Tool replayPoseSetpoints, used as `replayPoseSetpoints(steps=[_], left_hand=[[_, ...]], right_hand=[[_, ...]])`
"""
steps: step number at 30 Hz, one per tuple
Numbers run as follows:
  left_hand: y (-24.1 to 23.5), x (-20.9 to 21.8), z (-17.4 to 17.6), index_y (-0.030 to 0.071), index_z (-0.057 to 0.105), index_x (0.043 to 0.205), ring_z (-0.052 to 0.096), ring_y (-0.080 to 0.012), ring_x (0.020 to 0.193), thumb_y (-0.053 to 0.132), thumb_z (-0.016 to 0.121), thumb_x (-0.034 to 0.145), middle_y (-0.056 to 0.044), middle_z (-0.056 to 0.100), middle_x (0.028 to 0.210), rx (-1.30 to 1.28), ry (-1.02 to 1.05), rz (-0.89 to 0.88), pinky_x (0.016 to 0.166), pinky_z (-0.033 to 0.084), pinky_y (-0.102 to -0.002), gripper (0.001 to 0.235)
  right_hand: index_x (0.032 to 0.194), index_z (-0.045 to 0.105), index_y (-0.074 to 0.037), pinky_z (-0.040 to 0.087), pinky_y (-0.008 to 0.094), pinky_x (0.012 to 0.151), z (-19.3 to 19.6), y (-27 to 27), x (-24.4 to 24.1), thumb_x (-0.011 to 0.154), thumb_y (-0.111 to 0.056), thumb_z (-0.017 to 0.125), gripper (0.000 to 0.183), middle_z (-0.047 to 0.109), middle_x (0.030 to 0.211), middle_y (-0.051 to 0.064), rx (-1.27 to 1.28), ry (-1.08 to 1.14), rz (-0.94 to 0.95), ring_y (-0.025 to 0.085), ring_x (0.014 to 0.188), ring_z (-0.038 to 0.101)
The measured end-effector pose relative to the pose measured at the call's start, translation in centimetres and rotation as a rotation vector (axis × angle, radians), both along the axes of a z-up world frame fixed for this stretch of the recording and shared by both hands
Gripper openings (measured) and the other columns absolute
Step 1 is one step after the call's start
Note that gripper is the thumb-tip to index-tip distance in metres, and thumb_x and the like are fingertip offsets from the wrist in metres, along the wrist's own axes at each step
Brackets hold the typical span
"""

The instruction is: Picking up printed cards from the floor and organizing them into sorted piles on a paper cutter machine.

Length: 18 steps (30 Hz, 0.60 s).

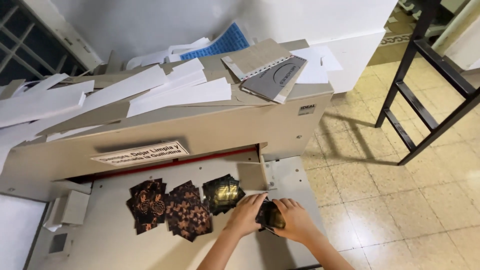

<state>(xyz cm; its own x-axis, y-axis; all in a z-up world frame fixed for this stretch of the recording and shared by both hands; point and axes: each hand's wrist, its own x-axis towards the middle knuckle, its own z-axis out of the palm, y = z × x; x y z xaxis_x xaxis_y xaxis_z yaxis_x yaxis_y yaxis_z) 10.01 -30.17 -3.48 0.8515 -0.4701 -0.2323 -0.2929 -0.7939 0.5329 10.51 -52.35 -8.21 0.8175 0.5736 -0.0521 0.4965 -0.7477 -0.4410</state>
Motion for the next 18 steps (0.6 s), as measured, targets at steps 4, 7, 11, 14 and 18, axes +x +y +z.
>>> replayPoseSetpoints(steps=[4,7,11,14,18], left_hand=[[0.0,-1.1,0.4,0.013,0.022,0.160,0.040,-0.0342,0.141,0.002,0.082,0.078,-0.016,0.042,0.155,-0.036,0.052,0.126,0.116,0.038,-0.048,0.102],[0.4,-2.4,-0.3,0.018,0.015,0.162,0.040,-0.0348,0.142,0.019,0.083,0.079,-0.015,0.038,0.157,-0.087,0.084,0.265,0.111,0.043,-0.050,0.107],[-1.3,-6.5,3.9,0.030,0.007,0.163,0.020,-0.0287,0.157,0.037,0.083,0.083,-0.005,0.015,0.173,-0.362,0.218,0.693,0.127,0.018,-0.051,0.111],[-3.9,-7.6,-4.3,0.004,0.027,0.159,0.032,-0.0222,0.152,0.013,0.077,0.092,-0.010,0.034,0.166,-1.340,0.033,0.562,0.125,0.028,-0.042,0.085],[-8.0,-8.3,-1.3,-0.006,0.064,0.130,0.069,-0.0365,0.117,0.000,0.077,0.075,-0.026,0.072,0.125,-2.019,0.483,1.048,0.107,0.051,-0.044,0.057]], right_hand=[[0.140,0.053,-0.015,0.055,0.045,0.090,-0.9,-0.8,1.1,0.073,-0.049,0.078,0.080,0.066,0.121,0.008,0.016,-0.047,0.019,0.032,0.105,0.066],[0.140,0.052,-0.014,0.059,0.046,0.085,0.6,-1.5,1.3,0.074,-0.048,0.076,0.078,0.067,0.122,0.008,0.046,-0.017,0.031,0.031,0.101,0.069],[0.134,0.057,-0.026,0.062,0.038,0.063,4.8,-2.4,0.5,0.067,-0.047,0.078,0.074,0.071,0.121,-0.004,0.138,-0.081,-0.176,0.023,0.087,0.076],[0.147,0.048,-0.020,0.062,0.040,0.086,6.3,-1.9,-0.5,0.070,-0.053,0.081,0.090,0.064,0.137,0.007,0.288,0.137,-0.200,0.026,0.105,0.075],[0.148,0.048,-0.015,0.059,0.044,0.084,9.4,2.1,-3.2,0.066,-0.045,0.079,0.092,0.066,0.131,0.006,0.353,0.101,-0.088,0.034,0.106,0.073]])
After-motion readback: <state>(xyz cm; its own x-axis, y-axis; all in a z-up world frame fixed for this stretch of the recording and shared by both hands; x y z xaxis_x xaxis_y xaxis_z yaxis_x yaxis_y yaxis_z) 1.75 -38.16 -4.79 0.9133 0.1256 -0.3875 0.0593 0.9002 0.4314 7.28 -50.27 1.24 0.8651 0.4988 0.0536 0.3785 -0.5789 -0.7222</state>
